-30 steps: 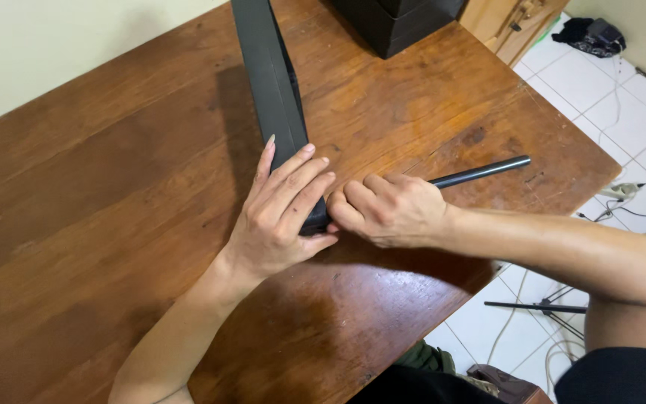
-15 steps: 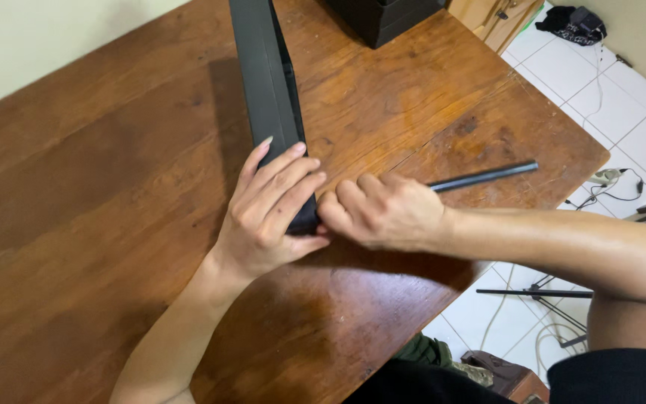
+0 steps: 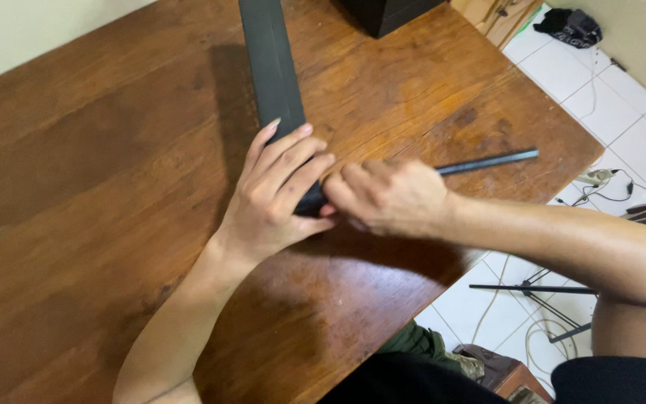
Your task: The person inserts black rods into the corner holes of a perforated black tray, then stacks additional trays and rods on the table. The person handles the trays and rods by hand, arranging them in a row and placing rods into the tray slots.
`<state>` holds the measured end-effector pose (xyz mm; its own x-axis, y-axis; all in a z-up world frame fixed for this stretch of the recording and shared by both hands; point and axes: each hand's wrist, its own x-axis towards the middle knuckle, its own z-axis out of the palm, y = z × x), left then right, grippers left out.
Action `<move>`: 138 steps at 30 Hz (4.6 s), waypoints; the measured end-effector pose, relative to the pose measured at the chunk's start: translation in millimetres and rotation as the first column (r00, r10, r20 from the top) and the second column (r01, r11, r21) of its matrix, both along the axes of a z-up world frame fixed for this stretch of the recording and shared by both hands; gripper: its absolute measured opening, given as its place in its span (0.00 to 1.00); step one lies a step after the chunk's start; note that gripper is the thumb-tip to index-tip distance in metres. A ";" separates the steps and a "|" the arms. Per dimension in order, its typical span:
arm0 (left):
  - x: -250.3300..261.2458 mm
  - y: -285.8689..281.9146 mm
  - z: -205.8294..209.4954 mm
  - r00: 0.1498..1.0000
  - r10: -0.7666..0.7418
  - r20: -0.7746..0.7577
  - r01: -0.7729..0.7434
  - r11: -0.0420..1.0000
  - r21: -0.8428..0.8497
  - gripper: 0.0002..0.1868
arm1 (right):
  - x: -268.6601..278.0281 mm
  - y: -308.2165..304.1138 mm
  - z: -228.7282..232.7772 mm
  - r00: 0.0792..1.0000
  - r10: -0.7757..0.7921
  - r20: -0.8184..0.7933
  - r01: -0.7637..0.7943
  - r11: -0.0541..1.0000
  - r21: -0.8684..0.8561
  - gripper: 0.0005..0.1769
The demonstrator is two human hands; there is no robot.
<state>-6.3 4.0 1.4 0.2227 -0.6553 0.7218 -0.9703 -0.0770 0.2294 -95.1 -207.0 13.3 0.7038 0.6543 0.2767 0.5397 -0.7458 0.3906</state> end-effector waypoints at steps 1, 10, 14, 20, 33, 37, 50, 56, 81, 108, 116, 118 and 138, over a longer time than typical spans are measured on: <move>-0.7 -2.7 -1.7 1.000 0.011 0.007 -0.011 1.000 0.006 0.31 | -4.6 -0.3 -4.0 1.000 0.000 -0.010 0.001 0.996 0.091 0.23; -2.3 2.3 0.1 0.998 0.011 0.058 -0.010 1.000 -0.010 0.26 | 12.1 -0.9 62.8 0.658 0.025 -0.753 0.274 0.923 0.270 0.18; 3.5 4.0 -1.6 0.995 0.019 0.100 -0.013 0.998 -0.059 0.29 | 8.1 4.0 45.5 0.810 -0.066 -0.583 0.177 0.975 0.135 0.19; 3.9 -4.7 -3.7 0.998 -0.023 0.064 0.028 0.996 -0.086 0.32 | -11.2 -1.4 12.0 1.000 0.001 0.013 -0.003 0.989 0.145 0.20; 0.0 2.3 15.8 0.992 -0.089 0.094 0.070 0.978 0.195 0.10 | 0.9 -16.3 51.2 0.518 -0.200 -0.832 0.348 0.937 -0.009 0.19; 4.9 5.2 17.6 0.988 -0.134 0.082 0.113 0.967 0.227 0.10 | -18.3 -3.7 26.0 0.998 -0.062 -0.009 0.062 0.998 -0.025 0.25; 5.7 0.4 0.9 0.962 -0.262 -0.080 0.252 0.961 -0.117 0.21 | 17.5 8.3 61.6 0.605 0.113 -0.788 0.293 0.888 0.353 0.16; 9.1 1.4 -6.0 0.976 -0.215 -0.042 0.210 0.972 -0.102 0.24 | -8.7 17.8 30.3 0.924 -0.120 -0.363 0.197 0.964 0.182 0.21; 102.1 -48.6 -67.4 0.772 0.495 -0.399 -0.610 0.399 -0.685 0.25 | 154.7 126.8 -66.7 0.743 -0.640 0.196 0.559 0.754 0.345 0.09; 121.6 -49.2 -78.7 0.655 0.577 -0.488 -0.742 0.369 -0.559 0.37 | 182.2 76.4 -32.4 0.512 0.059 -0.857 0.752 0.450 0.481 0.23; 117.6 -47.8 -83.6 0.649 0.538 -0.539 -0.759 0.406 -0.509 0.35 | 147.8 110.2 -61.5 0.853 -0.514 -0.086 0.502 0.764 0.405 0.15; 119.5 -48.4 -82.1 0.647 0.511 -0.566 -0.762 0.414 -0.498 0.35 | 147.7 95.6 -49.1 0.888 -0.422 -0.181 0.456 0.761 0.463 0.24; 119.5 -53.7 -87.8 0.689 0.507 -0.518 -0.719 0.388 -0.576 0.36 | 140.4 79.6 -0.9 0.608 -0.049 -0.792 0.675 0.557 0.484 0.24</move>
<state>113.2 -49.7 -86.4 0.5587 0.4137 0.7188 -0.6340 -0.3457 0.6917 45.2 -127.4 12.4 0.9852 0.1010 -0.1385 -0.0119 -0.7658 -0.6430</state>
